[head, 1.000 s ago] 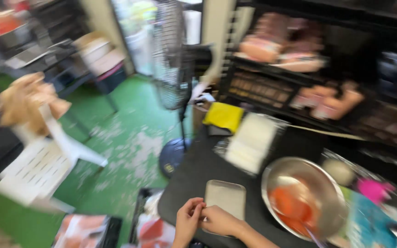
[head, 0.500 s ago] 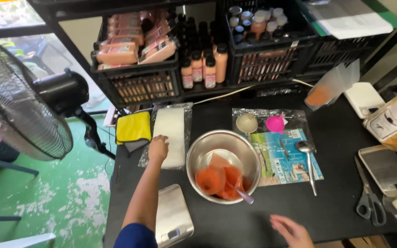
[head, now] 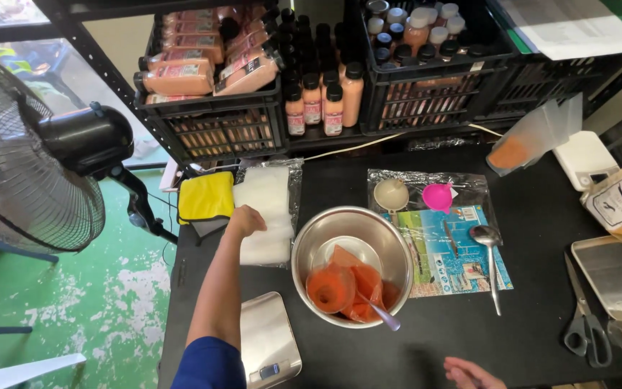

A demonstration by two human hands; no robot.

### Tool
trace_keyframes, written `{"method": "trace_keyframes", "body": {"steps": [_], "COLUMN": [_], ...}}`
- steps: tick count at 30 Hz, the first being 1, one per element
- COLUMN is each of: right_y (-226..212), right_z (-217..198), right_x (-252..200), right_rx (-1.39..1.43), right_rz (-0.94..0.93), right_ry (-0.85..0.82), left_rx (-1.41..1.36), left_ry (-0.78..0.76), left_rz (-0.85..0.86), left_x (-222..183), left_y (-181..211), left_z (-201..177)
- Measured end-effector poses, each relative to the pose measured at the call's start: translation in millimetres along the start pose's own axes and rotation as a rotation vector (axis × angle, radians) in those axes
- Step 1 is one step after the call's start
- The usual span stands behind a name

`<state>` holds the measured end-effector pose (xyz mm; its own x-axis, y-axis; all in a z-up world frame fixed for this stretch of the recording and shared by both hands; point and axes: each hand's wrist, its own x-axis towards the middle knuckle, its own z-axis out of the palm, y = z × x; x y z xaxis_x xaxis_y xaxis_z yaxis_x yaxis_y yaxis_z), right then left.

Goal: The person fills small plastic pouches with a red sauce using a spoon and a metal bowl, weighing each pouch on a digital scale and placing the filled pouches into a crate.

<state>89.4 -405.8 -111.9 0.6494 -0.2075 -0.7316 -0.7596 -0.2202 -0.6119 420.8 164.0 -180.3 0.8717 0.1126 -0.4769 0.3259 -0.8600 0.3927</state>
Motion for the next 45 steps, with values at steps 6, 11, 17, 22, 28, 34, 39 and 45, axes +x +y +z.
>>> {"method": "trace_keyframes", "body": {"steps": [6,11,17,22,28,34,39,45], "right_y": [-12.1,-34.6,-123.1,-125.4,-111.4,-173.3,-199.8,-213.6], "right_z": [18.1,39.9,109.9,146.5,147.2,162.4,196.2,207.1], "right_x": [-9.8,-7.9,-74.0,-87.5,-75.8,-81.1,-80.4,-100.4], "right_rx": [0.052,-0.142,-0.324,-0.331,-0.404,-0.161,-0.023,0.07], "right_rz": [-0.164,-0.414,-0.675,-0.685,-0.545,-0.752,-0.964,-0.908], "right_ry": [0.012,-0.288,-0.474,-0.624,-0.672,-0.431,-0.341,-0.549], "left_rx": [-0.213,-0.395,-0.473,-0.407,-0.95,-1.697,-1.473,-1.427], "left_ry": [-0.048,0.008,0.307,0.12,0.11,0.158,0.37,0.551], "left_rz": [-0.115,-0.107,-0.104,-0.232,-0.271,0.034,0.413,0.331], "left_x": [-32.3,-74.3,-72.4,-55.7,-67.6,-255.3,-306.7,-346.7], "left_y": [4.5,-1.6,-14.7,-6.1,-14.9,82.7,116.5,113.7], "left_z": [-8.5,-19.0,15.6,34.1,39.8,-23.8,54.9,56.0]}}
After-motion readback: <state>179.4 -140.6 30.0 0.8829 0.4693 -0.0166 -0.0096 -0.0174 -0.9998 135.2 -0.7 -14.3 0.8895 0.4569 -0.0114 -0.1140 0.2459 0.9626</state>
